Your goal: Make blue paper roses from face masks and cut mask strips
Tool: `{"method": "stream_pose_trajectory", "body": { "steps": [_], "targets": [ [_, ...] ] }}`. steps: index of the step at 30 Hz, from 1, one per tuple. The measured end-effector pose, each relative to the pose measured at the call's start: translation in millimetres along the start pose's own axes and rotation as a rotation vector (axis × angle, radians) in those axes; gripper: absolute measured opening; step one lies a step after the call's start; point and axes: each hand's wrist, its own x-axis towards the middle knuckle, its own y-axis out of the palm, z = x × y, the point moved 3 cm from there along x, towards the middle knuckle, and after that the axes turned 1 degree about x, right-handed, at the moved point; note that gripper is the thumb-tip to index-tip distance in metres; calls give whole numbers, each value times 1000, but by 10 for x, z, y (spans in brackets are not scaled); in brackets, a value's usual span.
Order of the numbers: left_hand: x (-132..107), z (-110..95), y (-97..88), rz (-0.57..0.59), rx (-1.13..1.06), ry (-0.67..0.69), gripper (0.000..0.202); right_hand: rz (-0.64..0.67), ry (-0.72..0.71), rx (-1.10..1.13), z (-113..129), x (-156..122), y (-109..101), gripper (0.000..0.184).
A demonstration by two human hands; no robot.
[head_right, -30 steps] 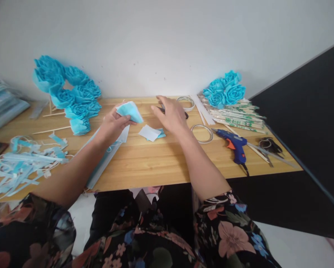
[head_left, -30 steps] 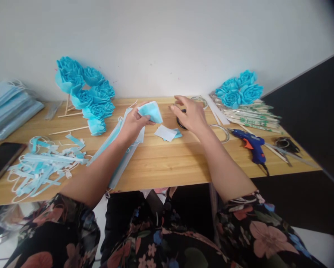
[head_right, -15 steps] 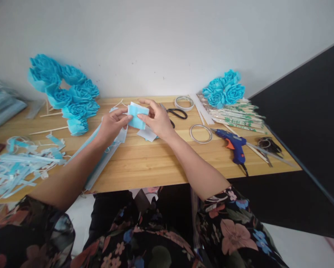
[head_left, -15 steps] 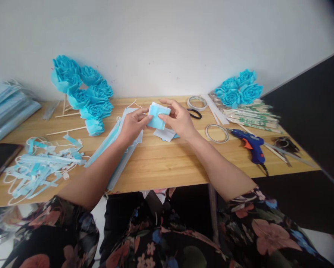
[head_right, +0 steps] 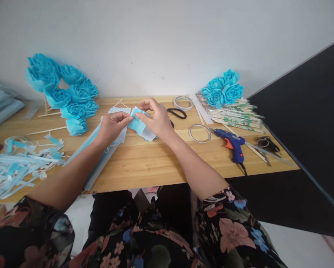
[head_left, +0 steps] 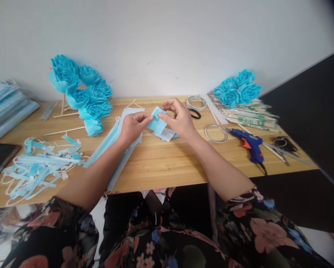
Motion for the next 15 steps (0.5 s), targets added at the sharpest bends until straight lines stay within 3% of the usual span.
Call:
{"method": "stream_pose_trajectory", "body": {
  "steps": [6,15],
  "targets": [
    [-18,-44,10,-3,77,36,28,-2,17,-99,34,-15,18,16],
    [-16,-31,19,5,85,29,23,-42,126,73,-81,-16,44,22]
  ]
}}
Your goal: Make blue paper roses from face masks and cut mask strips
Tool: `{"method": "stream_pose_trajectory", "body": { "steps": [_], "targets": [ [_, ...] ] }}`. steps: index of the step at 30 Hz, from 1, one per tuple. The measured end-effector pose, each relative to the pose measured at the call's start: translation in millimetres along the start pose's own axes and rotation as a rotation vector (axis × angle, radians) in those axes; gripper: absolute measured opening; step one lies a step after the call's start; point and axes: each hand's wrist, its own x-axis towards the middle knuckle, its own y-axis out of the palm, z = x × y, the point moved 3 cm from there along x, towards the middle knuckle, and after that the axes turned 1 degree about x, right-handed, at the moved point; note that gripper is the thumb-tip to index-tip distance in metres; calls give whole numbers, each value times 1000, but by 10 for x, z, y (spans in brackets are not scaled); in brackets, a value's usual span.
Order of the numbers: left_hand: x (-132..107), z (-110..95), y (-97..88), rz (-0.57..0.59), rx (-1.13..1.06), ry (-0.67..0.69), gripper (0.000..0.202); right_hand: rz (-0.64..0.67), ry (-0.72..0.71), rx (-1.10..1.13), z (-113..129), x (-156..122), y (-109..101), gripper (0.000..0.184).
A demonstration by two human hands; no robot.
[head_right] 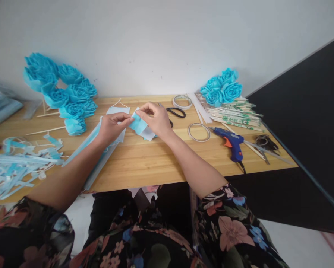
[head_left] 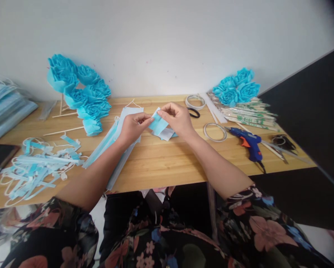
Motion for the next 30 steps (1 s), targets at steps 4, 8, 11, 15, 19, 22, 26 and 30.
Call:
{"method": "stream_pose_trajectory", "body": {
  "steps": [4,8,11,15,19,22,26,30],
  "targets": [
    [4,29,8,12,-19,-14,24,-18,32,88,-86,29,-5,27],
    [4,67,24,12,-40,-18,26,-20,54,102,-160,47,-4,31],
    [4,78,42,22,-48,-28,28,-17,80,102,-204,52,1,32],
    [7,56,62,43,-73,-24,28,13,46,58,-201,44,29,35],
    [3,27,70,49,-77,5,24,78,-1,27,-158,14,86,34],
    [3,35,71,29,-117,7,26,122,-19,51,-147,-3,114,40],
    [20,75,72,-11,-276,-12,30,179,-23,20,-178,-15,137,53],
    [33,108,76,-11,-345,-38,31,194,11,-6,-222,-15,154,53]
  ]
}}
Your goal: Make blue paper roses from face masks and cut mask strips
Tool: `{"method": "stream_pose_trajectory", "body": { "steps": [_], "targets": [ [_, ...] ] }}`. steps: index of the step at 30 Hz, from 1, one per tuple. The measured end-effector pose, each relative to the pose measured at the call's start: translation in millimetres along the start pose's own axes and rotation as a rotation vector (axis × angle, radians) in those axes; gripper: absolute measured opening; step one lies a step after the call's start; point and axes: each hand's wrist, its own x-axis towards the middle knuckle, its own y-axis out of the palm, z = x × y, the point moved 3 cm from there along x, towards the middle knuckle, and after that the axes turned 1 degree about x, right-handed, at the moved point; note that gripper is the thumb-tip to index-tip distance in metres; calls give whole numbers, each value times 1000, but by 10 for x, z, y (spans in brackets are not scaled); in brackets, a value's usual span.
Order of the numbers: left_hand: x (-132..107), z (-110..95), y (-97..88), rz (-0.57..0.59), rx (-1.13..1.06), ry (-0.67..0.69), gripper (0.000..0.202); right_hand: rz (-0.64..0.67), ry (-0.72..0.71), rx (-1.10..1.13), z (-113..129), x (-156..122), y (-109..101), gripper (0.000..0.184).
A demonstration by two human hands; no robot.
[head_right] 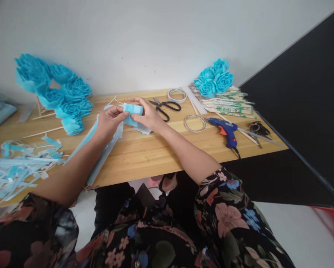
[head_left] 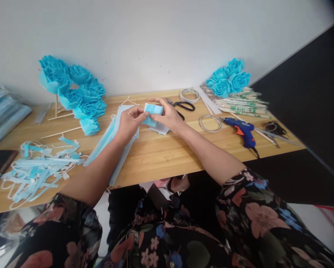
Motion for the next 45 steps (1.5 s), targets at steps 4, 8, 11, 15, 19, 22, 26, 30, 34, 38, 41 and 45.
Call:
{"method": "stream_pose_trajectory", "body": {
  "steps": [4,8,11,15,19,22,26,30,34,38,41,45],
  "targets": [
    [5,12,-21,-9,-32,-14,30,-2,7,48,-22,18,-16,56],
    [22,16,-67,-49,-19,-15,29,-5,-9,29,-23,32,-83,56],
    [40,36,-101,-91,23,-49,27,-37,-57,-67,-7,30,-136,54],
    [45,51,-127,-164,34,-93,27,-62,-121,-180,5,24,-154,53],
    [29,36,-91,-119,-15,-114,31,-106,-136,-199,-1,31,-172,51],
    [21,19,-56,-81,-96,-78,34,-118,-100,-179,-6,38,-194,47],
    [30,21,-45,-105,-162,-33,31,-143,-77,-113,-29,41,-210,33],
    [41,27,-55,-105,-160,11,28,-158,-90,3,-106,47,-209,15],
    [33,-1,-61,-72,-70,166,18,-159,-136,58,-139,58,-216,8],
    [21,-17,-60,-64,56,279,9,-176,-223,37,-92,61,-233,12],
    [14,-19,-58,-49,107,304,11,-175,-264,32,-65,63,-237,15],
    [0,-31,-61,-56,107,311,13,-170,-282,39,-54,65,-239,13]
  ]
}}
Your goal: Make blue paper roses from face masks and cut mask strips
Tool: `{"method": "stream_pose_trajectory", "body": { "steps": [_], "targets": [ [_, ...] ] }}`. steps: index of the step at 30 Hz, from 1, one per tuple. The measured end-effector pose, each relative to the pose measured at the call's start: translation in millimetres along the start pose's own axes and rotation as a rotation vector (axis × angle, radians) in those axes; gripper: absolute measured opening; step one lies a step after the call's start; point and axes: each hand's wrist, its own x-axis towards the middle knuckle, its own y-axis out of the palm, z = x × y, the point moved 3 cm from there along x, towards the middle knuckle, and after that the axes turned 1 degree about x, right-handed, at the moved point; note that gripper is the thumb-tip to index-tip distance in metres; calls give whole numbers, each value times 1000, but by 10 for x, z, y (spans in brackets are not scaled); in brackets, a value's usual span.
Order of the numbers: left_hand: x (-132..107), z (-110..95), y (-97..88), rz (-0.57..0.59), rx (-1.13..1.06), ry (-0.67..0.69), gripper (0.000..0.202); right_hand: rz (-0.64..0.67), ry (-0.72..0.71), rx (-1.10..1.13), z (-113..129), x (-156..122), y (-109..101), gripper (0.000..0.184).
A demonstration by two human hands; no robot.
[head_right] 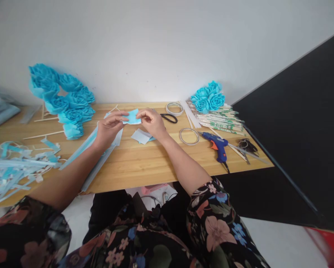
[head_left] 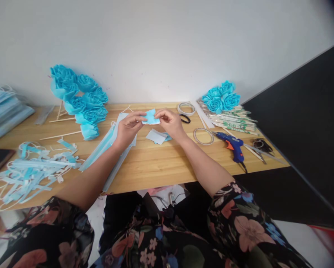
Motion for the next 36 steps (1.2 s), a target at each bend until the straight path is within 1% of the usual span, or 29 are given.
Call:
{"method": "stream_pose_trajectory", "body": {
  "steps": [6,9,11,13,15,17,19,21,26,29,31,36],
  "targets": [
    [-3,-9,1,-28,21,4,9,-10,-33,-27,41,-1,-10,15],
    [-2,-8,-1,-29,19,6,8,-11,-19,-54,55,1,-28,16],
    [-2,-10,-2,-23,7,-1,7,-15,0,-62,59,5,-53,19],
    [-4,-14,-3,-19,-8,-15,8,-4,-8,-96,74,10,-79,26],
    [-6,-20,-1,-22,-39,-37,10,56,-43,-166,103,13,-86,39],
    [-9,-24,3,-28,-86,-73,12,149,-87,-234,137,10,-66,51],
    [-14,-30,13,-35,-138,-122,14,221,-125,-279,170,3,-32,55],
    [-21,-42,30,-27,-173,-163,15,228,-153,-306,194,1,-1,49],
    [-48,-66,81,27,-194,-267,26,162,-212,-346,202,2,48,10],
    [-60,-52,83,33,-200,-334,31,140,-217,-371,199,-1,54,5],
    [-60,-35,71,24,-201,-360,31,127,-206,-373,209,-3,46,3],
    [-45,13,32,-41,-229,-414,27,108,-153,-364,223,13,9,1]
  ]
}}
